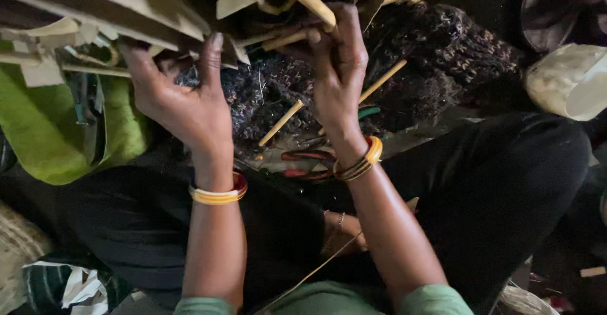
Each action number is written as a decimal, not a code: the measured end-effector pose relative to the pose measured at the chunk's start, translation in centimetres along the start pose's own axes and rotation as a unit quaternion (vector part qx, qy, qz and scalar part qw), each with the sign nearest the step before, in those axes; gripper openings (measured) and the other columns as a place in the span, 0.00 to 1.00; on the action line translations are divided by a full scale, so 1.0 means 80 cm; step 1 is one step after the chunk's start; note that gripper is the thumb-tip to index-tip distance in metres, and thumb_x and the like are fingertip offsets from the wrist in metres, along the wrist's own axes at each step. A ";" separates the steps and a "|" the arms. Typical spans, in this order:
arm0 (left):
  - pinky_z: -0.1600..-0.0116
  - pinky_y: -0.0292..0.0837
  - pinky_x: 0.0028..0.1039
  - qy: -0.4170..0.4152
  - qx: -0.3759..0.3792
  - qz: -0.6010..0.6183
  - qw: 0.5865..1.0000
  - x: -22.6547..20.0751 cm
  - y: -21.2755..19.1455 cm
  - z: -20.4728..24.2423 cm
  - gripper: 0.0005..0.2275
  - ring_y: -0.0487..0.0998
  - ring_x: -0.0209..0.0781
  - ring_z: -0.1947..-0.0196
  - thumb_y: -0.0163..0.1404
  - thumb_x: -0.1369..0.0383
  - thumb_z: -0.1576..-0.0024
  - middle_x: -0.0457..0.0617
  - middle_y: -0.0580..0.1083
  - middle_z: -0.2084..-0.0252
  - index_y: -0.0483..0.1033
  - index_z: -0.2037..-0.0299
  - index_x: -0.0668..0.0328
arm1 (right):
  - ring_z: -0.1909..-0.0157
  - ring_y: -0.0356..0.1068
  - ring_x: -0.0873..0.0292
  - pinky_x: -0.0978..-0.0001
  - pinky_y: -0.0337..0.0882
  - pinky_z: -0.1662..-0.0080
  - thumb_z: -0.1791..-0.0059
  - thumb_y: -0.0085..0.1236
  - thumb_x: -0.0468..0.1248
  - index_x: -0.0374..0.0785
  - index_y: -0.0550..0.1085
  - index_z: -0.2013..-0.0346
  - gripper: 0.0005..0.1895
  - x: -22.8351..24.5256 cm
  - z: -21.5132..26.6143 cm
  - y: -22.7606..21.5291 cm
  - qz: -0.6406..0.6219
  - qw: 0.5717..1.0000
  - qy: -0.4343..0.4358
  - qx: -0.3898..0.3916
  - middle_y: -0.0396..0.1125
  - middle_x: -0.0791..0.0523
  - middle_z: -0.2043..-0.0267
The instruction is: The person sits on the floor and works on a wooden-framed electrical device with copper coils. They use a screwdriver to tighten screws, pliers to cut and adjust wires, and their hands to thread and secure connections.
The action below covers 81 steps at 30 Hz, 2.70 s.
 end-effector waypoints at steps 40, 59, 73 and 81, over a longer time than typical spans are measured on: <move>0.63 0.79 0.23 -0.016 0.092 0.112 0.989 -0.006 -0.015 -0.021 0.06 0.82 0.35 0.67 0.53 0.75 0.27 0.56 0.76 0.51 0.75 0.48 0.73 | 0.48 0.73 0.58 0.51 0.80 0.43 0.37 0.50 0.31 0.35 0.66 0.41 0.10 -0.111 0.012 0.068 -0.270 0.958 -0.037 -0.088 0.69 0.55 0.47; 0.49 0.79 0.25 -0.143 -0.041 0.248 0.957 0.041 0.029 0.037 0.12 0.83 0.42 0.54 0.48 0.87 0.36 0.58 0.78 0.50 0.74 0.44 0.69 | 0.48 0.68 0.59 0.52 0.77 0.44 0.38 0.50 0.36 0.39 0.62 0.31 0.20 -0.112 0.006 0.059 -0.175 0.978 -0.017 -0.108 0.65 0.56 0.47; 0.55 0.80 0.42 -0.060 -0.045 0.091 0.993 0.034 0.048 0.042 0.09 0.81 0.65 0.54 0.46 0.80 0.35 0.66 0.75 0.49 0.71 0.46 0.71 | 0.53 0.73 0.56 0.50 0.78 0.46 0.41 0.48 0.32 0.37 0.65 0.42 0.12 -0.103 0.005 0.070 -0.190 0.974 0.029 -0.118 0.69 0.54 0.52; 0.54 0.80 0.44 -0.064 -0.043 0.132 0.988 0.035 0.037 0.031 0.10 0.81 0.65 0.55 0.44 0.78 0.34 0.66 0.76 0.48 0.72 0.46 0.73 | 0.58 0.68 0.62 0.62 0.78 0.49 0.38 0.47 0.33 0.33 0.67 0.43 0.10 -0.092 0.008 0.073 -0.175 0.975 0.033 -0.132 0.65 0.55 0.54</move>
Point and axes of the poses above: each hand's wrist, its own z-axis away from the middle knuckle, its own y-axis out of the palm, x = y × z, the point moved 5 cm from there along -z, towards the middle knuckle
